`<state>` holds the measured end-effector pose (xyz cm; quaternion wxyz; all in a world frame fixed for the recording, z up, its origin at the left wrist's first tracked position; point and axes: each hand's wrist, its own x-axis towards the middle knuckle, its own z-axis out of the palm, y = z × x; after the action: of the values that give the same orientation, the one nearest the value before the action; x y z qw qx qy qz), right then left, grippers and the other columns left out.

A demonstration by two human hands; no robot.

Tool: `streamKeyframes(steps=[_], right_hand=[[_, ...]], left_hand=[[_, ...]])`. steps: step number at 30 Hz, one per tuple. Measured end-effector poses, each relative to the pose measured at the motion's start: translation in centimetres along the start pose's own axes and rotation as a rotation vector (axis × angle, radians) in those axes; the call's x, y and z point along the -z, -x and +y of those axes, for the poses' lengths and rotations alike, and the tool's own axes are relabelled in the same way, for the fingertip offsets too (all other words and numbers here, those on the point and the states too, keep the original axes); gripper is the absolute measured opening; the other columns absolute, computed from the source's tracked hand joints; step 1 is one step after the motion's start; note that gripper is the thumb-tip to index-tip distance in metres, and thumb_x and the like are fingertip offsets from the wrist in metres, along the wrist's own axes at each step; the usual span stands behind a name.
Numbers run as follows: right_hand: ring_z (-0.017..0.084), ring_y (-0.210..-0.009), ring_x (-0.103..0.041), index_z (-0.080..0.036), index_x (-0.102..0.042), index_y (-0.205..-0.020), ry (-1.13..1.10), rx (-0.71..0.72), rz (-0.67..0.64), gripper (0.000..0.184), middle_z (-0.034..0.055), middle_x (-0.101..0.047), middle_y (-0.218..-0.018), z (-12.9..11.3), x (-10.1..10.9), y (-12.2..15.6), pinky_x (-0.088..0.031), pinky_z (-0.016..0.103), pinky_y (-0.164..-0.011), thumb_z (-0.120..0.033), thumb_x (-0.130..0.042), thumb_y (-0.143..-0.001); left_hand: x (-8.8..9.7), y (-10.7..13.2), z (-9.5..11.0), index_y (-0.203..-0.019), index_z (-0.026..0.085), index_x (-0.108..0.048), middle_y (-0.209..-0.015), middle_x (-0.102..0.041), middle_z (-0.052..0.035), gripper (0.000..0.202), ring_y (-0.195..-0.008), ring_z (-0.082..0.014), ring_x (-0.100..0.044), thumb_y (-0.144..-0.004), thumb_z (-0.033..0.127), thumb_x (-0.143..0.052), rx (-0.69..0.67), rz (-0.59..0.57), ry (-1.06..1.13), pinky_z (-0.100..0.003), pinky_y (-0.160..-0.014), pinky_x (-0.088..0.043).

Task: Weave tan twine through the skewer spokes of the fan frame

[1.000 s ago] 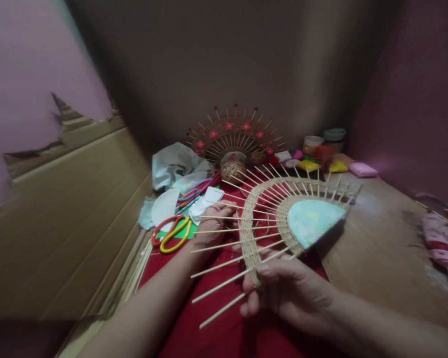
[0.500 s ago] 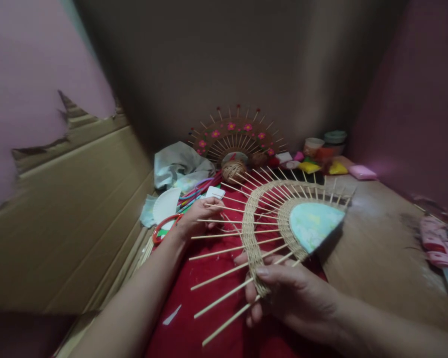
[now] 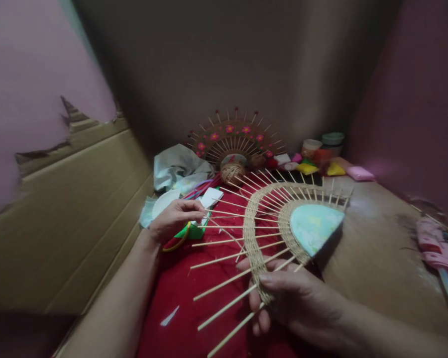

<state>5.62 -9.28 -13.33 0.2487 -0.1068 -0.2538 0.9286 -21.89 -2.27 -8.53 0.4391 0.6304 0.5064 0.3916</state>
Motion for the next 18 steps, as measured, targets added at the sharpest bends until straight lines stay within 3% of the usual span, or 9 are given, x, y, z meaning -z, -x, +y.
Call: streamKeyframes(steps=[5,13,18], right_hand=[[0.015,-0.051,-0.062,-0.010,-0.055,-0.111,0.006,-0.013,0.031,0.039,0.0049,-0.067,-0.069,0.0,0.2,-0.1,-0.047,0.035,-0.061,-0.022,-0.058,-0.074],[0.016,-0.051,-0.063,-0.007,-0.054,-0.113,-0.002,-0.021,0.037,0.042,0.0053,-0.067,-0.068,0.2,0.1,-0.1,-0.048,0.033,-0.059,-0.021,-0.058,-0.074],[0.016,-0.050,-0.063,-0.008,-0.054,-0.112,-0.019,-0.022,0.021,0.042,0.0056,-0.067,-0.069,0.2,0.1,-0.2,-0.049,0.034,-0.060,-0.020,-0.059,-0.072]], left_hand=[[-0.2,0.1,-0.2,-0.063,0.015,-0.064,-0.064,-0.058,-0.0005,0.006,-0.059,-0.0099,-0.051,-0.064,0.016,-0.070,-0.057,0.134,0.103,-0.021,-0.057,-0.040],[-1.1,0.1,0.2,-0.062,0.015,-0.063,-0.067,-0.058,-0.0001,0.007,-0.059,-0.0101,-0.054,-0.062,0.014,-0.070,-0.109,0.199,0.209,-0.022,-0.059,-0.042],[-2.0,-0.3,-0.2,-0.071,0.014,-0.065,-0.063,-0.059,-0.0003,0.011,-0.056,-0.0096,-0.053,-0.066,0.021,-0.071,-0.043,0.205,0.241,-0.021,-0.057,-0.042]])
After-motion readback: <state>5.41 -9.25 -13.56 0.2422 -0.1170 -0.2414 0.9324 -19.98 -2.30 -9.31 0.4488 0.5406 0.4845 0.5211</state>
